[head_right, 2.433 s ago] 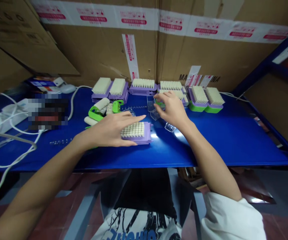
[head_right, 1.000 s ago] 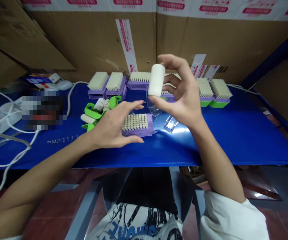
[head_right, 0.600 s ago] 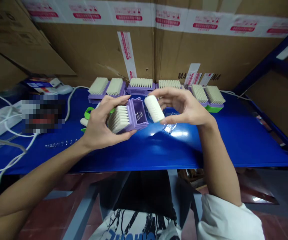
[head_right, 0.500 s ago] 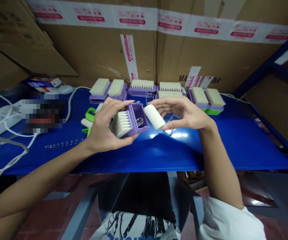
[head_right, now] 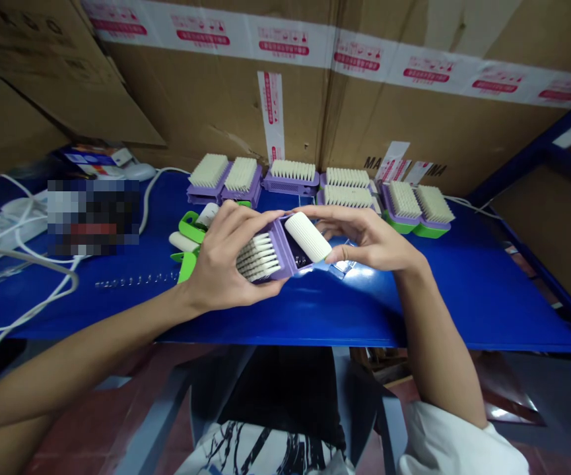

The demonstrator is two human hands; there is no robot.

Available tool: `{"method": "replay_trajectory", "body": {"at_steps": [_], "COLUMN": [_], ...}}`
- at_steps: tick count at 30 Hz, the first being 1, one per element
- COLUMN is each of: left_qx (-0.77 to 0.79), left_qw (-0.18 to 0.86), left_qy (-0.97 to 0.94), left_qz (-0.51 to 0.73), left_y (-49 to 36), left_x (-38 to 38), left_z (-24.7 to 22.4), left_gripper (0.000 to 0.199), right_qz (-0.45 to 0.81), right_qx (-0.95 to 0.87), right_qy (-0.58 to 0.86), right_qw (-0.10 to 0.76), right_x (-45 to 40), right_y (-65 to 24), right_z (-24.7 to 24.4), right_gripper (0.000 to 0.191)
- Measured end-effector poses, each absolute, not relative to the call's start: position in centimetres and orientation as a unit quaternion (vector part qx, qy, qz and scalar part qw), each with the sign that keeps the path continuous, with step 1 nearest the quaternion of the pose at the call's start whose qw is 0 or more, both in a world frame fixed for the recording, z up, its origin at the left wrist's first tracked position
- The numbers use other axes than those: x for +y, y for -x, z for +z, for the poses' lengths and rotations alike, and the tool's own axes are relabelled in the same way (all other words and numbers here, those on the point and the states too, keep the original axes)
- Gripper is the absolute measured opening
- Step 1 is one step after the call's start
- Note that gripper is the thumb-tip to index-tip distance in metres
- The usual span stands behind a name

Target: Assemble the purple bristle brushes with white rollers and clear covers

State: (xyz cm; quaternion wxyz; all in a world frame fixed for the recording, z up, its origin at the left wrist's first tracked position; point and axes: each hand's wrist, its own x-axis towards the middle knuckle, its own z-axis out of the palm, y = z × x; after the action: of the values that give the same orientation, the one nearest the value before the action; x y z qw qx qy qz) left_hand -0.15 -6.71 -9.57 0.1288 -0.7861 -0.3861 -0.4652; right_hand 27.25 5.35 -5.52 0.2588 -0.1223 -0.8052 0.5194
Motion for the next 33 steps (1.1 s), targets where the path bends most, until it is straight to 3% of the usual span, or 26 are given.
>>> {"method": "replay_trajectory", "body": {"at_steps": [9,12,14,19,24,26,33], "left_qx": [-0.391,-0.417,-0.430,-0.473,-0.456,-0.455,-0.406], "left_qw": [0.192,0.200,0.178,0.080,0.053,0.030,-0.073], "left_qy": [0.773,0.754,0.748,0.711,0.698,0.711,0.728], "left_qz": [-0.461,-0.467,-0.473,-0.515,-0.549,-0.535,-0.548], "left_y": [-0.5,-0.6,-0.5,-0.3,-1.2,-1.4,-0.3], "left_x": [-7.2,-7.6,-7.6,-6.6,-6.2,-6.6,-6.9], "left_z": [-9.9,-10.3,-10.5,-11.6,-12.5,-12.2,-10.8], "left_gripper": [0.082,0.077,0.078,0.103,0.111,0.111,0.060], "right_qz": [0.545,0.518,0.486,0.365,0.281,0.257,0.287], "right_qx": [-0.796,-0.808,-0.812,-0.771,-0.797,-0.787,-0.744], "right_qy": [0.099,0.128,0.146,0.173,0.233,0.256,0.248], "right_qw": [0.243,0.249,0.287,0.492,0.482,0.499,0.550], "right_x": [4.9,4.5,4.1,1.6,-0.9,-1.0,0.2], "right_y": [-27.0,-26.7,-26.2,-23.8,-21.7,-21.3,-21.7], "right_z": [-5.5,-5.4,-5.8,-7.5,-8.6,-8.7,-8.2], "right_gripper": [0.072,0.063,0.056,0.036,0.064,0.058,0.033]}}
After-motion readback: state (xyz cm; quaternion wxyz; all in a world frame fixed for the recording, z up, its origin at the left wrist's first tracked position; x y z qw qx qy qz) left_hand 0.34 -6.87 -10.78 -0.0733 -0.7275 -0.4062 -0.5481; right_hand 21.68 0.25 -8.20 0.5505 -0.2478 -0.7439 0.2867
